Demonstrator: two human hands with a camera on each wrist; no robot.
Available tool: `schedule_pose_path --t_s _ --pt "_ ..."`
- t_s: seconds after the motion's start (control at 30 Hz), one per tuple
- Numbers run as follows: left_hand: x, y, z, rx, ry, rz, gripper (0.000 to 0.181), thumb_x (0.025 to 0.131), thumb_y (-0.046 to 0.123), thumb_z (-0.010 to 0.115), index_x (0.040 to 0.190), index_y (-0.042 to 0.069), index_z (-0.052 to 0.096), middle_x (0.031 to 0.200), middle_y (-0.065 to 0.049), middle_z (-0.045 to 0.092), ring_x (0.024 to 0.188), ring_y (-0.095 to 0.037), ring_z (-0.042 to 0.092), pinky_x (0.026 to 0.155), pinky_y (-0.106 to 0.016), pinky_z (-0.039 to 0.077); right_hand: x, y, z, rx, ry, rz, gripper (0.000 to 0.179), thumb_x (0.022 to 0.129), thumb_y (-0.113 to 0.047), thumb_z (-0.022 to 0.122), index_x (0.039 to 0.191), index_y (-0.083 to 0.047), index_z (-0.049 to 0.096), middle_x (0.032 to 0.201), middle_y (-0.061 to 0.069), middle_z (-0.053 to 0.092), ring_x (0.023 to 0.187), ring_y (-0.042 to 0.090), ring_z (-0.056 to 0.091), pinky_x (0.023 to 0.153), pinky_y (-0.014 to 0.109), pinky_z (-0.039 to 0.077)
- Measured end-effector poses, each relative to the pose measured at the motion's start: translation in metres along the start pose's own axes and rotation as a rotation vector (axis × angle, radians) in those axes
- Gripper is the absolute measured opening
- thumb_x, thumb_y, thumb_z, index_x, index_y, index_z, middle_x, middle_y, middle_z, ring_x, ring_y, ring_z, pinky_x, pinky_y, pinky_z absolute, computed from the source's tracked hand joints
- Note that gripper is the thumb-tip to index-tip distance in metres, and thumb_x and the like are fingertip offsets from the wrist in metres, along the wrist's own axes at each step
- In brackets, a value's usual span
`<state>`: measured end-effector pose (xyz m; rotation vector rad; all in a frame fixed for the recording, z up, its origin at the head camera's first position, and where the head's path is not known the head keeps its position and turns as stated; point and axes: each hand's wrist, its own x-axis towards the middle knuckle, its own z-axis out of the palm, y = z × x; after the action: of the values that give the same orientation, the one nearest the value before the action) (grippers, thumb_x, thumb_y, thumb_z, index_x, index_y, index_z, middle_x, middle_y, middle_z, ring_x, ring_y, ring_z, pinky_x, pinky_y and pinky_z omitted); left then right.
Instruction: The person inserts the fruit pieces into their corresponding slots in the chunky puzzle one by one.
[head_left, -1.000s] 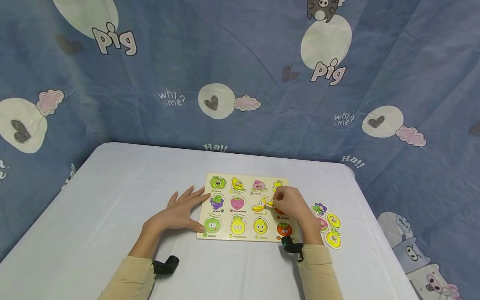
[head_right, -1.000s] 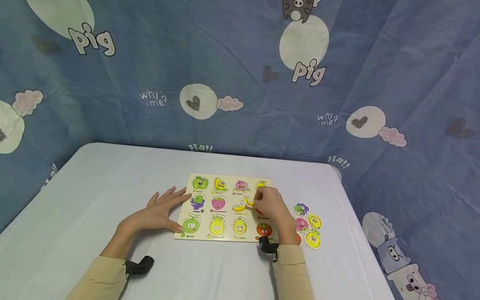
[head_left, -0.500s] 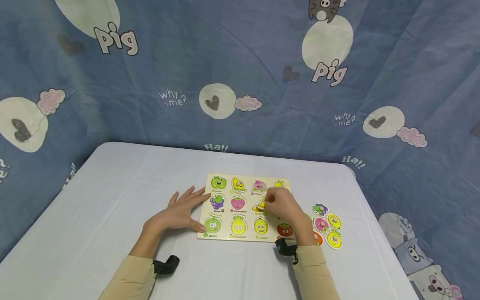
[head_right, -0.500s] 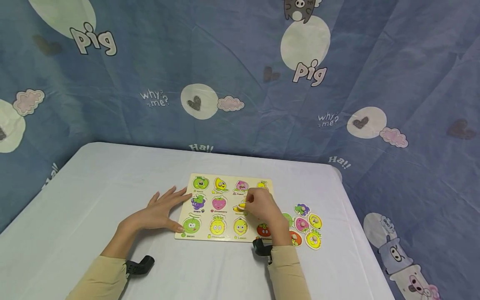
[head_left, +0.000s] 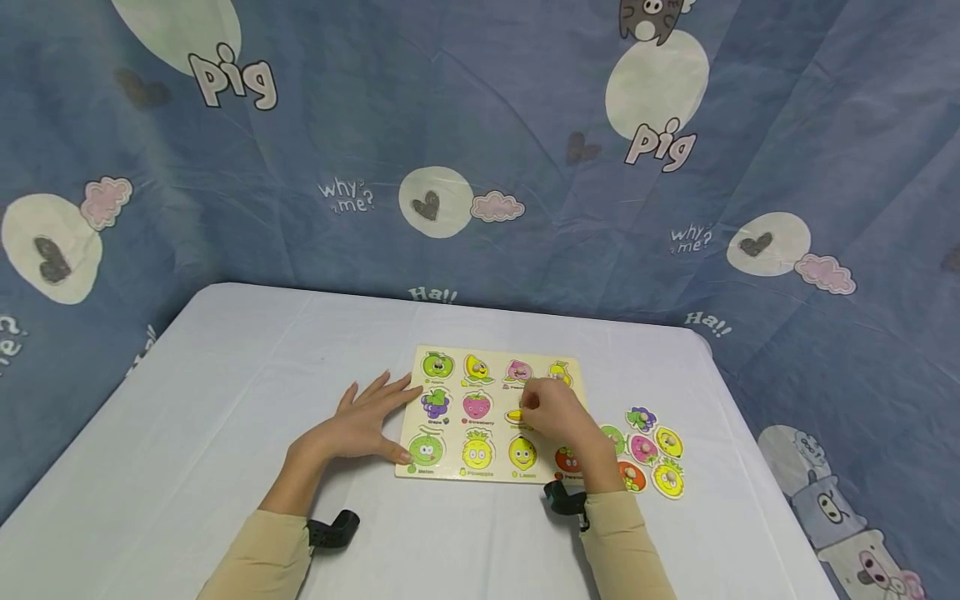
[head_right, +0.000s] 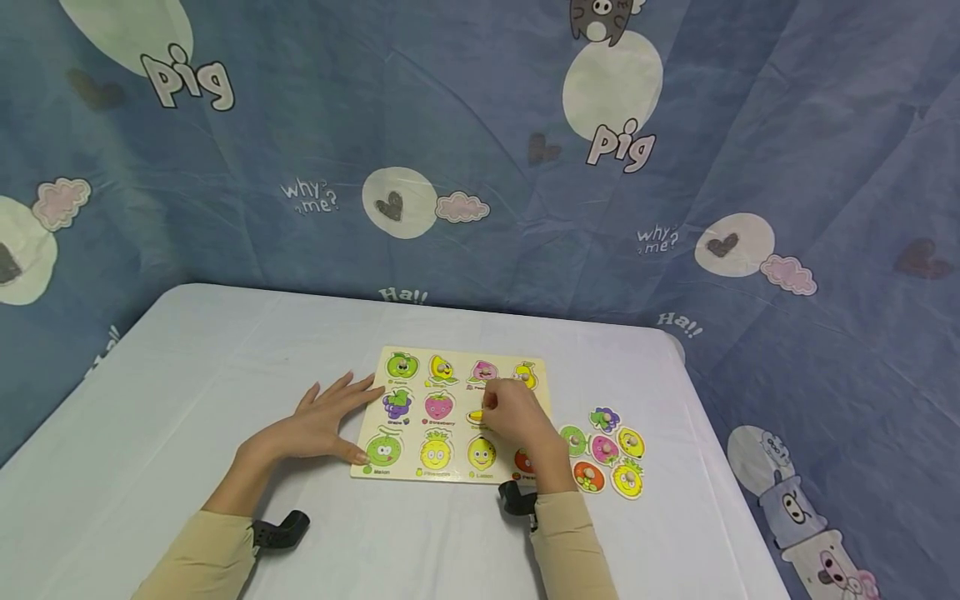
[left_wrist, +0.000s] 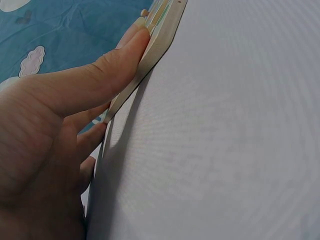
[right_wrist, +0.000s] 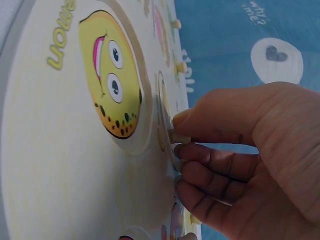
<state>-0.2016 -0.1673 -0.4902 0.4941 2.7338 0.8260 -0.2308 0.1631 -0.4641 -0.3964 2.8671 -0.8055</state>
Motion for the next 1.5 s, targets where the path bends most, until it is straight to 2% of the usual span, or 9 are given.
schedule_pose_path --t_s 0.63,0.93,1.2,1.4,1.5 --pt "0.005 0.000 0.003 0.000 -0.001 0.005 0.113 0.058 0.059 0.086 0.154 0.023 0.039 0.166 -0.008 0.024 0.155 -0.039 0.007 0.119 -0.071 -0.003 -0.001 -0.001 0.000 -0.039 0.005 0.024 0.012 0.086 -0.013 0.070 0.077 -0.017 0.064 0.075 -0.003 0.061 0.070 0.015 0.053 0.064 0.027 0.044" --pt "0.005 -0.001 0.003 0.004 -0.002 0.004 0.113 0.058 0.059 0.087 0.154 0.023 0.038 0.166 -0.007 0.024 0.155 -0.039 0.007 0.119 -0.070 -0.003 -0.001 0.002 -0.003 -0.027 0.000 -0.006 0.009 0.084 -0.012 0.070 0.078 -0.018 0.066 0.076 -0.002 0.060 0.072 0.016 0.052 0.065 0.028 0.044" --pt "0.004 0.001 0.002 0.006 -0.005 0.002 0.114 0.058 0.058 0.087 0.154 0.023 0.038 0.166 -0.008 0.023 0.155 -0.039 0.007 0.119 -0.071 -0.003 -0.006 0.007 -0.009 0.045 0.016 -0.015 0.005 0.085 -0.011 0.070 0.087 -0.015 0.072 0.081 -0.003 0.064 0.075 0.015 0.054 0.068 0.030 0.048" --pt "0.002 0.000 0.001 0.009 -0.007 -0.005 0.114 0.058 0.059 0.087 0.154 0.023 0.038 0.167 -0.008 0.023 0.155 -0.039 0.006 0.118 -0.071 -0.004 -0.007 0.014 -0.015 0.088 0.026 0.021 0.009 0.088 -0.010 0.067 0.095 -0.013 0.072 0.085 0.003 0.062 0.070 0.017 0.054 0.057 0.028 0.047" --pt "0.002 0.000 0.001 0.005 -0.005 -0.006 0.113 0.058 0.059 0.087 0.154 0.023 0.038 0.167 -0.008 0.023 0.155 -0.039 0.006 0.118 -0.071 -0.004 -0.007 0.018 -0.019 0.070 0.036 0.025 0.011 0.089 -0.009 0.066 0.098 -0.012 0.072 0.087 0.004 0.063 0.073 0.018 0.054 0.062 0.030 0.048"
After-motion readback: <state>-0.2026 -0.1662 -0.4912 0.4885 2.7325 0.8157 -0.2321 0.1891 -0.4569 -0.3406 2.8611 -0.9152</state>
